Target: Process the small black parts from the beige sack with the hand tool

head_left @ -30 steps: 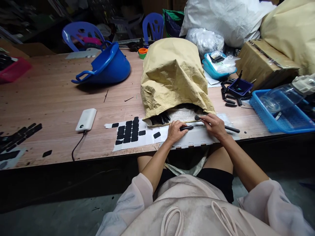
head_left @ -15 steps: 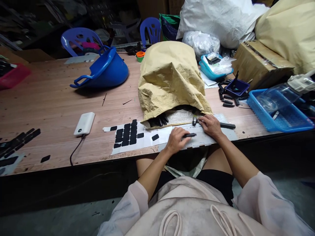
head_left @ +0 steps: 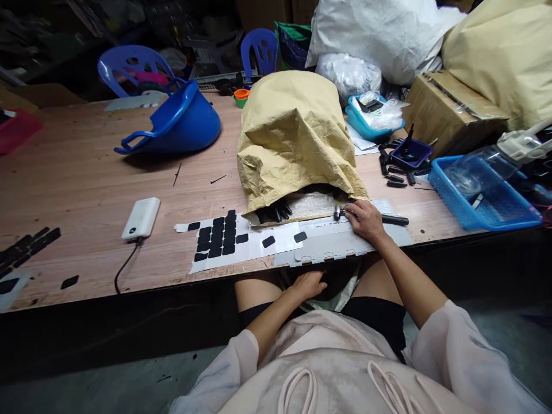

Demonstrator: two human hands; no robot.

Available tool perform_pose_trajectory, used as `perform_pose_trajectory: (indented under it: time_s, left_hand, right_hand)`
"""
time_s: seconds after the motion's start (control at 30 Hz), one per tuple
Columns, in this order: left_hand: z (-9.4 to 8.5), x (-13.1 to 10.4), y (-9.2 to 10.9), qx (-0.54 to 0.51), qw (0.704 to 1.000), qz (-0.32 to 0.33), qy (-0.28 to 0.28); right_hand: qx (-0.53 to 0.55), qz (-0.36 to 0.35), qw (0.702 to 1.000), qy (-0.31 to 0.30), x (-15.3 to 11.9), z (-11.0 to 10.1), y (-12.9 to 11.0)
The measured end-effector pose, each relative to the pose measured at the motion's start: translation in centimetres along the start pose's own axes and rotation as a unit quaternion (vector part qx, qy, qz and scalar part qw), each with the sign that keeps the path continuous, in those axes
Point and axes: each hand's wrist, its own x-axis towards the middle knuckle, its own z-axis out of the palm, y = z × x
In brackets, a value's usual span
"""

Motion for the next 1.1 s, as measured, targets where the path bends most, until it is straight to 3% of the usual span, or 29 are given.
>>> perform_pose_trajectory:
  time_s: [0.1, 0.13, 0.2, 0.3, 0.37, 0.43, 0.5, 0.63, 0.7, 0.8, 0.93, 1.1]
  left_hand:
    - [-3.4, -1.3, 1.9, -0.058, 0.987, 0.137, -0.061]
    - [-5.0, -1.4, 2.6, -0.106, 0.978, 0.171, -0.056]
    - [-8.4, -0.4, 3.7, -0.213, 0.959, 0.187, 0.027]
    - [-13.7, 3.5, 4.9, -0.304, 0.913, 0.096, 0.255]
    - [-16.5, 6.6, 5.4, -0.311, 0.878, 0.012, 0.364]
    - [-18.4, 9.2, 5.8, -0.294, 0.862, -0.057, 0.410]
    - [-19.4, 10.9, 6.3, -0.283, 0.861, -0.100, 0.411]
    - [-19.9, 11.8, 7.1, -0.296, 0.858, -0.130, 0.398]
    - [-19.8, 11.0, 6.9, -0.285, 0.864, -0.123, 0.397]
    - [-19.2, 8.4, 5.4, -0.233, 0.896, -0.076, 0.370]
    - [-16.9, 3.9, 2.2, -0.112, 0.932, 0.046, 0.342]
    - [-13.5, 0.8, -0.3, -0.030, 0.935, 0.122, 0.331]
  right_hand:
    - [-0.004, -0.005, 1.000, 0.001, 0.0, 0.0, 0.0]
    - [-0.004, -0.005, 1.000, 0.001, -0.1, 0.0, 0.0]
    - [-0.002, -0.004, 1.000, -0.001, -0.1, 0.0, -0.1]
    - [0.007, 0.000, 1.000, -0.005, 0.0, -0.1, -0.2]
    - [0.012, 0.000, 1.000, -0.004, 0.0, -0.1, -0.3]
    - [0.013, 0.000, 1.000, -0.002, 0.0, -0.2, -0.4]
    - [0.014, 0.001, 1.000, 0.000, 0.0, -0.2, -0.5]
    - [0.019, 0.006, 1.000, -0.003, 0.0, -0.3, -0.6]
    - [0.024, 0.008, 1.000, -0.003, 0.0, -0.3, -0.6]
    - [0.027, 0.008, 1.000, -0.004, 0.0, -0.4, -0.6]
    - [0.029, 0.009, 1.000, -0.005, 0.0, -0.3, -0.6]
    - [0.025, 0.010, 1.000, 0.001, 0.1, -0.2, -0.5]
